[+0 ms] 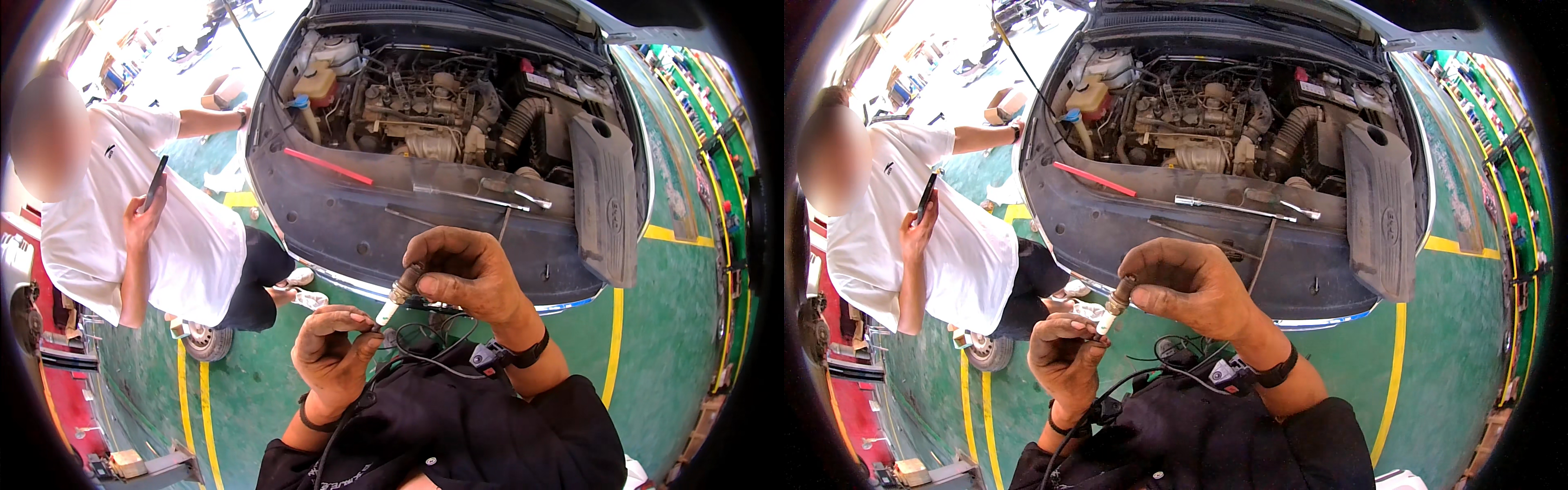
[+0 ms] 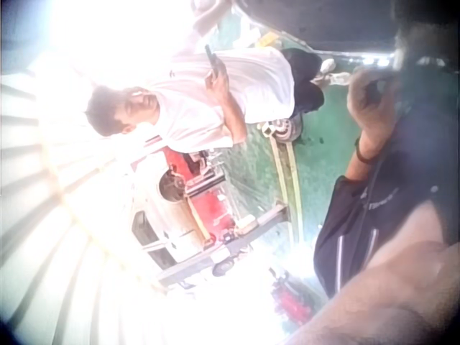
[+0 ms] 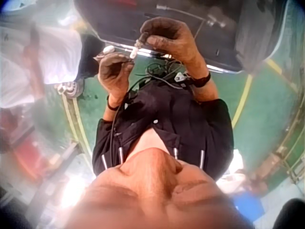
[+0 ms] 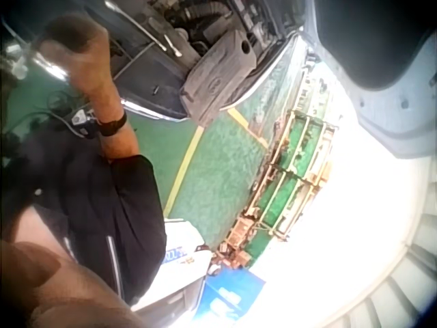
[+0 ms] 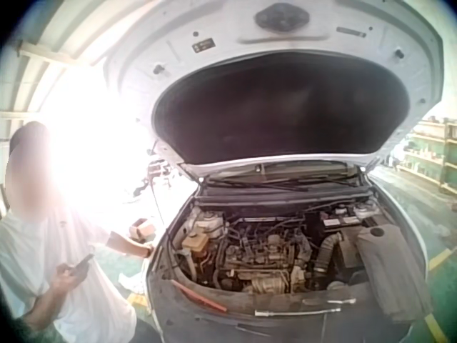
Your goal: The person handles a spark plug by hand, wipes it with a cloth, and then uses a tool to install it into a vehicle engine.
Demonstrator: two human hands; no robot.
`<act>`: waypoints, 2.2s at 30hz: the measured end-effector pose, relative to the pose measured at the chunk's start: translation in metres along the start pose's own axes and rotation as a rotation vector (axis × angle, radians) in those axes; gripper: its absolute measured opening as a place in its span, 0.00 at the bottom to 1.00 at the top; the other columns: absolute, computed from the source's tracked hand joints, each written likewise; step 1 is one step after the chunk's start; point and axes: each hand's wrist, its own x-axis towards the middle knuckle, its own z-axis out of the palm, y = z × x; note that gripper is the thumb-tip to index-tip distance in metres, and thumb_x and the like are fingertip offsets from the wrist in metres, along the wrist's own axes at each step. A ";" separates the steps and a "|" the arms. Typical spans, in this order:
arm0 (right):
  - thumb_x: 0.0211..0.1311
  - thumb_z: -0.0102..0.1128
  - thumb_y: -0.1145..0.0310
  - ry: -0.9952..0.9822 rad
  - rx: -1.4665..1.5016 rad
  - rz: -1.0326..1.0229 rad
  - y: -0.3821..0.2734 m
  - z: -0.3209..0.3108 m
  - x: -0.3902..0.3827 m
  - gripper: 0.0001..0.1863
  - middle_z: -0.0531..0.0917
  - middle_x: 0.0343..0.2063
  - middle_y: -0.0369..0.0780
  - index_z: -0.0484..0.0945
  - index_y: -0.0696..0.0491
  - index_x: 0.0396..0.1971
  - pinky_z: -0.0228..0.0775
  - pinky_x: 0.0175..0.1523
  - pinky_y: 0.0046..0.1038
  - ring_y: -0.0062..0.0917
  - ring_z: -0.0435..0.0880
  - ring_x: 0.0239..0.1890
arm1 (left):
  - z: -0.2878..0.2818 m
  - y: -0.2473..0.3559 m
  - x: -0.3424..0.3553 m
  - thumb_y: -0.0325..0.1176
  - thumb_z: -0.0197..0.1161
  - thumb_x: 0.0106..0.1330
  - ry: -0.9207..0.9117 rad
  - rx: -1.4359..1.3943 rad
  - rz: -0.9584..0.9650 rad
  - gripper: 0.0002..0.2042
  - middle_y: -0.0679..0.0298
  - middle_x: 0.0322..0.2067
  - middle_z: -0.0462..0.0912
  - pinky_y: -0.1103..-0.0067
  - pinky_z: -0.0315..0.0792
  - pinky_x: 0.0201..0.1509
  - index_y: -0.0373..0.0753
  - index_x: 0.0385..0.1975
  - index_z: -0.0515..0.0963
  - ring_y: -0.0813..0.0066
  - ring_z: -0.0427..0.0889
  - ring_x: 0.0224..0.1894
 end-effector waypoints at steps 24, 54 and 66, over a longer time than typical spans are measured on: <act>0.63 0.65 0.75 0.017 0.013 0.033 0.005 -0.002 0.001 0.16 0.84 0.41 0.40 0.76 0.62 0.49 0.73 0.54 0.27 0.23 0.82 0.46 | -0.001 -0.003 0.002 0.15 0.74 0.51 -0.009 -0.009 0.004 0.16 0.59 0.37 0.80 0.79 0.78 0.43 0.32 0.38 0.76 0.73 0.82 0.40; 0.59 0.67 0.78 0.038 -0.257 -0.072 0.002 0.007 0.009 0.14 0.80 0.36 0.34 0.76 0.59 0.44 0.73 0.47 0.23 0.16 0.80 0.40 | -0.005 -0.029 0.023 0.26 0.71 0.60 0.026 -0.340 -0.384 0.15 0.64 0.36 0.80 0.81 0.72 0.35 0.33 0.43 0.75 0.76 0.78 0.32; 0.61 0.65 0.75 0.217 -0.194 0.163 0.056 -0.030 0.015 0.10 0.83 0.34 0.37 0.77 0.58 0.40 0.74 0.38 0.22 0.17 0.80 0.34 | -0.029 -0.056 0.024 0.21 0.61 0.63 0.116 -0.364 -0.594 0.12 0.59 0.39 0.82 0.77 0.77 0.42 0.32 0.46 0.76 0.71 0.82 0.38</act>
